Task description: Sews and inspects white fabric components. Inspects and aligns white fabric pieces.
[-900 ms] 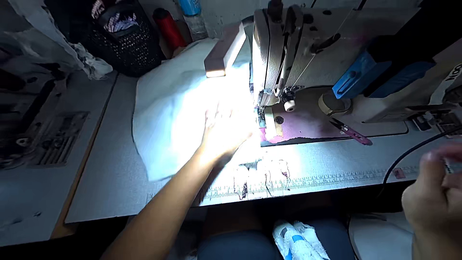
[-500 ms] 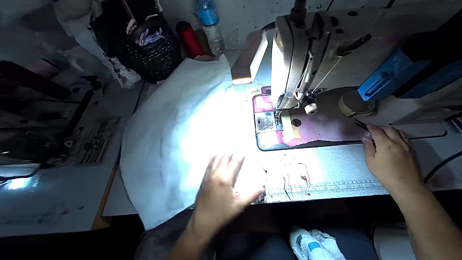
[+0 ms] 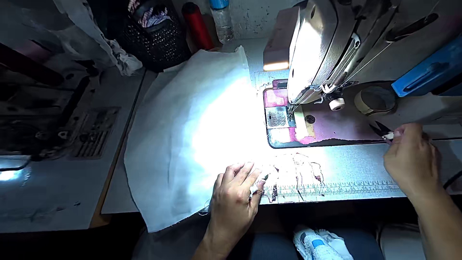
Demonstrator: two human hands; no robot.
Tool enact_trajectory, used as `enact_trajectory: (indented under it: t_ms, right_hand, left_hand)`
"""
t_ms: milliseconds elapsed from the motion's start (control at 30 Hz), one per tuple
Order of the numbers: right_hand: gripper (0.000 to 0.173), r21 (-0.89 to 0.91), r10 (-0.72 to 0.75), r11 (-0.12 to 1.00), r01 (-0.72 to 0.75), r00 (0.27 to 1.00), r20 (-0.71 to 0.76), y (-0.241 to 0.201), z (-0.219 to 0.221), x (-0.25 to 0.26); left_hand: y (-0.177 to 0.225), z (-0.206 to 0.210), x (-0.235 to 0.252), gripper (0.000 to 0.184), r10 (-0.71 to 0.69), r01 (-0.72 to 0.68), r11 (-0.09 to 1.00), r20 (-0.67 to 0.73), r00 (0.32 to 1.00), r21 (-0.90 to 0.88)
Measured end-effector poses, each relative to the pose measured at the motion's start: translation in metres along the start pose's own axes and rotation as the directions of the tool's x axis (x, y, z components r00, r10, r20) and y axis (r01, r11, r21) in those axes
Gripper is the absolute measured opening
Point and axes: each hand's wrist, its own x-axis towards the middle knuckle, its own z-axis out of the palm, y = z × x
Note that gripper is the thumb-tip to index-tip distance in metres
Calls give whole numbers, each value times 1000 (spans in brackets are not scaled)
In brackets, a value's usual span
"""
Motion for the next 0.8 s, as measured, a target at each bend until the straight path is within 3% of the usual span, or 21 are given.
enact_trajectory:
  t_ms: [67,133,233,300,367,467,633,733,800]
  right_hand:
    - [43,2,50,999,-50,998,44,2,-5,4]
    - [51,-2,62,998,-62,996,71,6,-9,6]
    - [42,38,19,999,-22,996,85,12,-12,7]
    - [38,55,-7,998,3,997,75,14,-8,7]
    - [41,73,-35,997,31,998,53,15,-3,4]
    - [47,141,-32,990,23,997,64,16,-2,-1]
    - [24,248,101,959,-139,982,160,10,-13,0]
    - [14,312,-17,950,-3,998,63,-1,-20,-8]
    - [19,330,-139,934,135,990,-13,-25,-24,-20]
  left_hand:
    - [0,-2,1,35,-98,87,978,-49,994,-191]
    - [1,-6,6,22,-320,215,838,-133,938,-502]
    - [3,-23,22,28,-677,395,440,-9,736,-806]
    - [3,-35,31,27,-785,442,205,123,607,-873]
    - [0,-40,38,27,-829,453,76,196,524,-888]
    - [-10,-43,42,30,-817,471,-17,284,502,-882]
    - [-17,-49,47,33,-782,503,-61,355,513,-862]
    - [-16,-49,49,33,-789,500,-39,334,516,-865]
    - [-11,-50,47,31,-796,524,94,252,550,-847]
